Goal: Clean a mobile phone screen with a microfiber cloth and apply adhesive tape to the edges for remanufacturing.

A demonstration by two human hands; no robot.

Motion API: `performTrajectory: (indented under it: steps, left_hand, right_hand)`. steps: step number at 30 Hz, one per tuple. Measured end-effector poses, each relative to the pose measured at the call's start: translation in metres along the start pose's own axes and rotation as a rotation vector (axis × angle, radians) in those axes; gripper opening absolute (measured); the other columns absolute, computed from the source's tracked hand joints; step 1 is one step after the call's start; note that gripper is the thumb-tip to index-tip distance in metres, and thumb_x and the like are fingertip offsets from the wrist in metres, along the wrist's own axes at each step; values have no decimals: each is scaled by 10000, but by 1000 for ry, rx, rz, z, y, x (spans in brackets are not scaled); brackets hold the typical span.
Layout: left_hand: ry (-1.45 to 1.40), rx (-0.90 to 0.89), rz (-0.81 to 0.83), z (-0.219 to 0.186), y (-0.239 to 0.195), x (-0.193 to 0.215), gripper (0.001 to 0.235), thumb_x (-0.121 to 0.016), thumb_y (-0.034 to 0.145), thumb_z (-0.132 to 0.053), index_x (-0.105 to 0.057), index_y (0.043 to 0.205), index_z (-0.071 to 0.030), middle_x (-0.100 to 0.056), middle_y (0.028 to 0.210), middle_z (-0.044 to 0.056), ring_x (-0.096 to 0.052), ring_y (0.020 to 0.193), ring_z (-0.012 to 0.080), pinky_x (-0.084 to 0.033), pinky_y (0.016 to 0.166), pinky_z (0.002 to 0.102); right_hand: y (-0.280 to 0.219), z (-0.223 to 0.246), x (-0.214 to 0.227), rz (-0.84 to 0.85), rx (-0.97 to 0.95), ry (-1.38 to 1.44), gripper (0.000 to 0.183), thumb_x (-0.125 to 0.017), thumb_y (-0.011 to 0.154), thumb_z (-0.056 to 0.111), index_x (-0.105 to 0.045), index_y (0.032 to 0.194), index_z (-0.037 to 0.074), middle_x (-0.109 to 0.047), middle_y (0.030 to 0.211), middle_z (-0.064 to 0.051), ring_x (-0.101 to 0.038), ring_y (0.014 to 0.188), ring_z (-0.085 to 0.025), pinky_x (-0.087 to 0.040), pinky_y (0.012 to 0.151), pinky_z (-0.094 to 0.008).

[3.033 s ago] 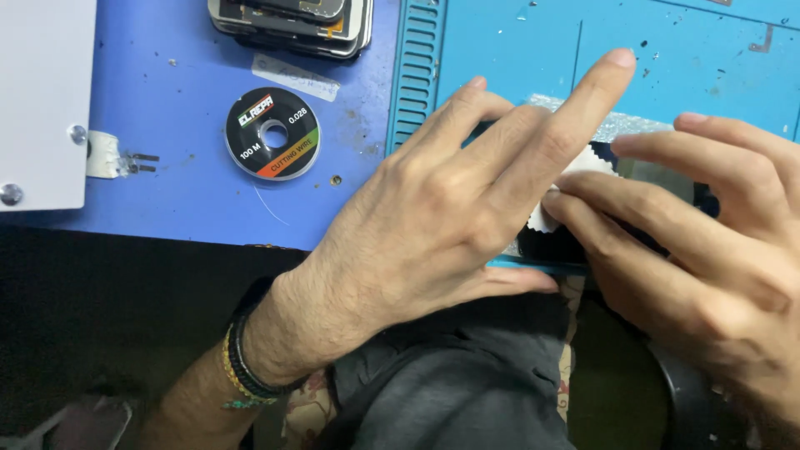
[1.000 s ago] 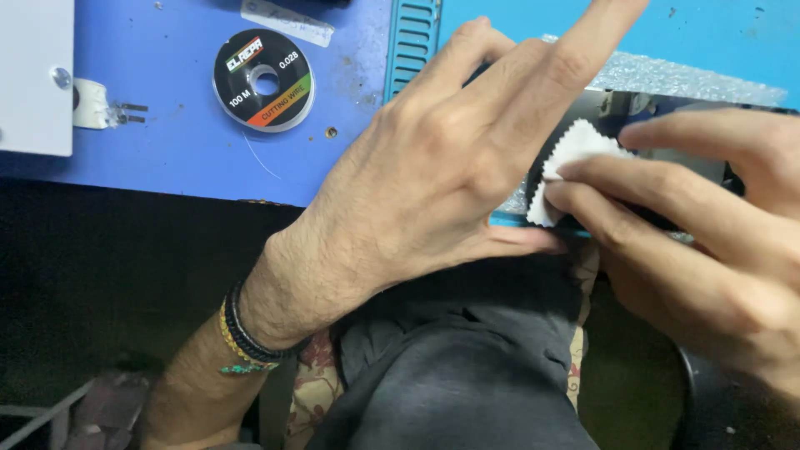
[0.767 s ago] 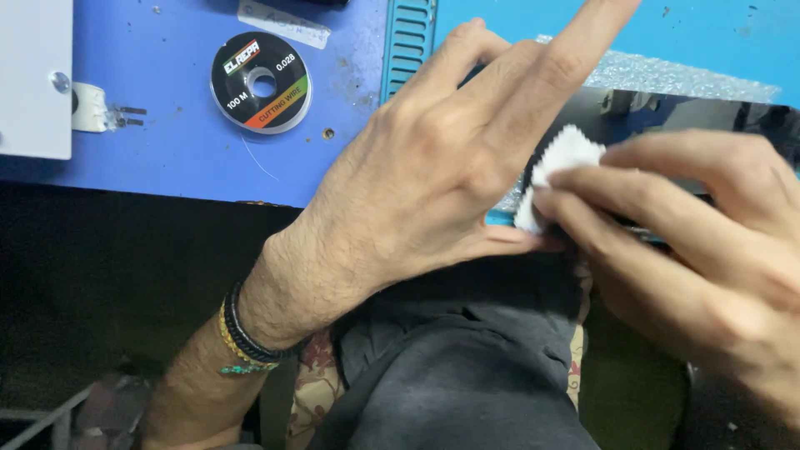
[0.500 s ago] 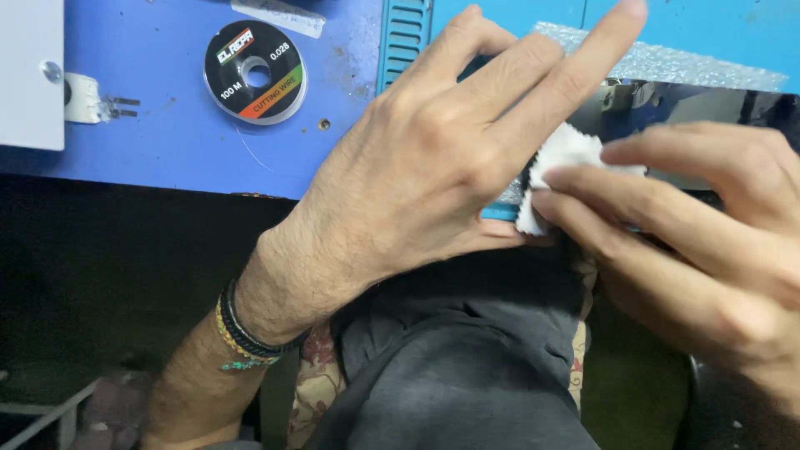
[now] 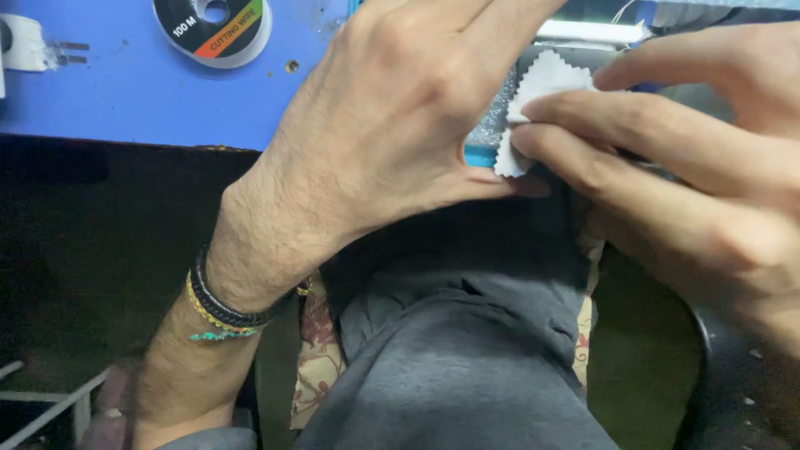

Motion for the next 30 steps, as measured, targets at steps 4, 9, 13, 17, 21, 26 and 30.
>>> performTrajectory:
  steps: [4, 9, 13, 17, 21, 26, 30]
  left_hand:
    - [42, 2, 1, 1, -1, 0, 904, -971, 801, -463, -503, 1401, 25, -612, 1324, 185, -616, 1223, 381, -526, 1015, 478]
    - [-3, -13, -3, 2, 1, 1, 905, -959, 806, -444, -485, 1414, 30, -591, 1323, 183, -598, 1232, 376, -507, 1035, 462]
    - [11, 7, 52, -1, 4, 0, 847, -948, 828, -377, -484, 1419, 14, -580, 1344, 182, -581, 1258, 377, -495, 1070, 455]
    - [14, 4, 70, -3, 9, -1, 848, -933, 828, -342, -467, 1452, -6, -555, 1384, 173, -549, 1273, 370, -481, 1094, 452]
    - [15, 11, 72, -2, 10, 0, 910, -953, 814, -374, -442, 1464, 5, -513, 1418, 186, -504, 1308, 394, -452, 1142, 477]
    - [8, -4, 84, -2, 12, -3, 918, -962, 827, -420, -447, 1455, 8, -531, 1379, 174, -517, 1280, 381, -454, 1145, 483]
    - [59, -14, 116, 3, 4, -8, 874, -913, 842, -474, -491, 1419, 30, -580, 1294, 175, -559, 1212, 370, -467, 1051, 478]
  right_hand:
    - [-90, -38, -61, 2, -132, 211, 459, -749, 766, 53, -706, 1222, 21, -679, 1308, -201, -642, 1150, -360, -537, 972, -428]
    - [-133, -55, -75, -77, -304, 163, 325, -720, 943, -18, -692, 1262, 37, -687, 1387, -175, -616, 1325, -336, -483, 1142, -480]
    - [-29, -7, -14, -102, -145, 99, 474, -780, 850, 248, -725, 1293, 89, -695, 1365, -134, -564, 1353, -402, -423, 1112, -546]
    - [-39, -4, -3, -175, -148, 101, 564, -739, 916, 483, -716, 1335, 106, -679, 1379, -83, -546, 1348, -380, -374, 1126, -535]
    - [-99, -29, -30, -46, -239, 97, 613, -642, 878, 442, -685, 1374, 85, -652, 1433, -141, -409, 1481, -389, -289, 1214, -581]
    - [-124, -60, -43, -3, -454, 323, 440, -555, 953, 206, -598, 1360, 44, -573, 1431, -201, -247, 1594, -391, -207, 1314, -603]
    - [-103, -49, -50, 21, -271, 241, 352, -622, 953, 37, -671, 1301, 12, -658, 1379, -217, -433, 1486, -400, -297, 1282, -579]
Point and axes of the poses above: each hand's wrist, its own y-axis towards the middle knuckle, its own x-axis out of the back of the hand, z = x × y, the point moved 10 cm from there along y, towards the middle knuckle
